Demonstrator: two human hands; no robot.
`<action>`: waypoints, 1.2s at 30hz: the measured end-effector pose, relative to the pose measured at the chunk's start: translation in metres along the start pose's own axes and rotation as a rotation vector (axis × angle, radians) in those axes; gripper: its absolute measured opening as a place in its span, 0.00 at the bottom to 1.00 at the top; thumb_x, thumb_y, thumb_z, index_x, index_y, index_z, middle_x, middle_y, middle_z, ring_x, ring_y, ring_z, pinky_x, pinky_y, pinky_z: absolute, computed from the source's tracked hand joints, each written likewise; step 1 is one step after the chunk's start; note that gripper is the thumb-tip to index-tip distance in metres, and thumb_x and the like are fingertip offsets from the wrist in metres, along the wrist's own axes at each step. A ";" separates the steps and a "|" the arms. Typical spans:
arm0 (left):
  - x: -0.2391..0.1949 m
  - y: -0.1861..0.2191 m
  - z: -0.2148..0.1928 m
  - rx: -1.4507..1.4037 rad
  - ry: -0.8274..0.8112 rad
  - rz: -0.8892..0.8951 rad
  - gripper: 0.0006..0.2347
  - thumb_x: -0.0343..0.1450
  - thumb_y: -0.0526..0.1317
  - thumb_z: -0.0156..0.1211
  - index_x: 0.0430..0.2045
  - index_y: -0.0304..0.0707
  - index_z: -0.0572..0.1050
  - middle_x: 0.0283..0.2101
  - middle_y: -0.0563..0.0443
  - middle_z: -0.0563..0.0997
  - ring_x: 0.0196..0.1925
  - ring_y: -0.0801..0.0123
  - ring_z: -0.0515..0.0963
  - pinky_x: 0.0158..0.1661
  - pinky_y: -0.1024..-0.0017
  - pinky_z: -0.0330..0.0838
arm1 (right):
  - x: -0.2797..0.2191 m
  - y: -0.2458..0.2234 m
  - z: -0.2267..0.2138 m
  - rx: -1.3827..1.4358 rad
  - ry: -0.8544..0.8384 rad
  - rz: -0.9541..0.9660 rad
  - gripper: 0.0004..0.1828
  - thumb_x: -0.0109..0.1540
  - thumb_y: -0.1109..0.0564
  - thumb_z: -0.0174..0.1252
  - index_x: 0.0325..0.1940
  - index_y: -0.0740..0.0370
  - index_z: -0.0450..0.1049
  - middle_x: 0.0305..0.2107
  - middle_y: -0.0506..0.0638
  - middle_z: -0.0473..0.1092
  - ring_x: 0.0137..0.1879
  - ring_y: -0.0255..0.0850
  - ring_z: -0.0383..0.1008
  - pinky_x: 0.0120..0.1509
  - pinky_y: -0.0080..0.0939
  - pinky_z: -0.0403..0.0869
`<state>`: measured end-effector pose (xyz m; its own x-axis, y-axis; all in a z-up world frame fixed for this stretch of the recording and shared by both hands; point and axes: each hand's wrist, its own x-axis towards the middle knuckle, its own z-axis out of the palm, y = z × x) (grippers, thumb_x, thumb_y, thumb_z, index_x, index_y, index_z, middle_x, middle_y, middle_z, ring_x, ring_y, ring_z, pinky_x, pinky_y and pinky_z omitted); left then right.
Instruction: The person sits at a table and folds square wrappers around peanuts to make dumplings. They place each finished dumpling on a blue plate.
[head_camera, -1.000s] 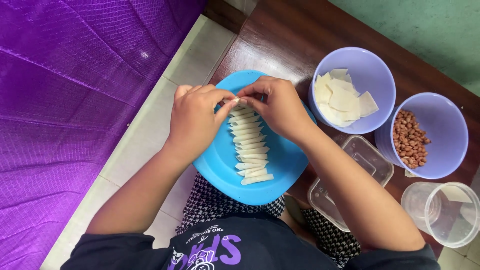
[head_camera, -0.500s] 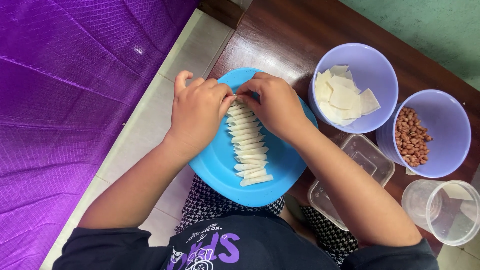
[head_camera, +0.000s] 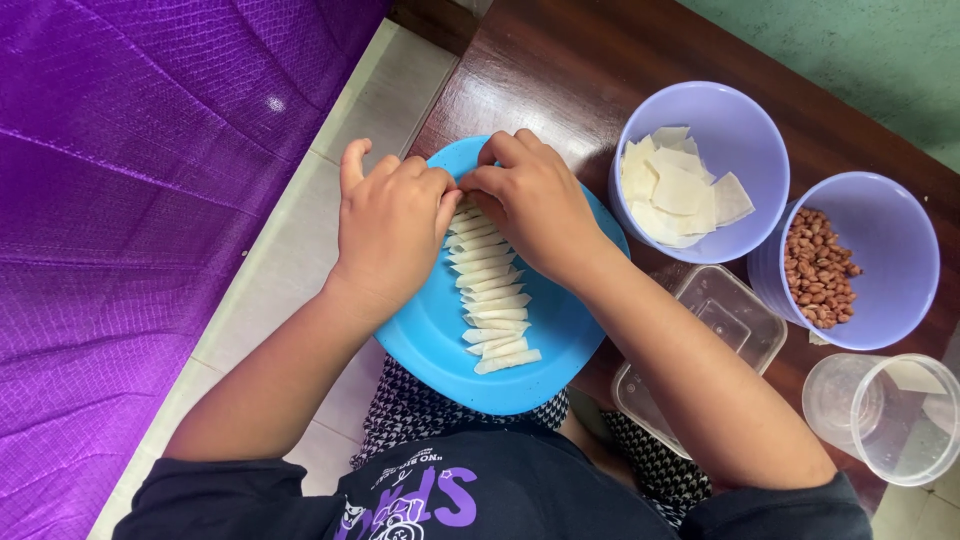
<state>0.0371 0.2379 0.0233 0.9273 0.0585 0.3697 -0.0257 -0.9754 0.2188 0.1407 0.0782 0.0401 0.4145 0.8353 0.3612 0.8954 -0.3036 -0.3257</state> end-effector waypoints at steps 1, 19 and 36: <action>0.000 0.001 -0.002 0.000 0.001 0.002 0.03 0.71 0.38 0.68 0.29 0.41 0.80 0.25 0.52 0.76 0.32 0.65 0.77 0.62 0.45 0.53 | 0.000 0.000 0.000 -0.001 0.001 0.001 0.02 0.61 0.62 0.66 0.36 0.57 0.80 0.33 0.49 0.68 0.42 0.48 0.70 0.42 0.45 0.72; -0.012 0.009 -0.006 -0.008 0.059 0.011 0.03 0.69 0.37 0.71 0.33 0.43 0.84 0.29 0.53 0.77 0.35 0.68 0.77 0.66 0.40 0.52 | -0.002 0.002 0.003 -0.098 0.005 -0.056 0.02 0.62 0.58 0.66 0.36 0.56 0.79 0.34 0.48 0.67 0.42 0.46 0.68 0.40 0.44 0.69; 0.056 0.098 -0.058 -0.212 0.034 0.374 0.03 0.68 0.36 0.65 0.32 0.40 0.81 0.34 0.51 0.73 0.37 0.61 0.71 0.43 0.65 0.63 | -0.076 0.022 -0.121 0.037 0.135 0.337 0.09 0.58 0.64 0.65 0.42 0.68 0.80 0.38 0.55 0.72 0.44 0.51 0.73 0.50 0.48 0.71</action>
<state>0.0649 0.1575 0.1176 0.8267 -0.2809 0.4875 -0.4378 -0.8655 0.2437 0.1489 -0.0470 0.1111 0.7056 0.6221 0.3392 0.6990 -0.5329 -0.4769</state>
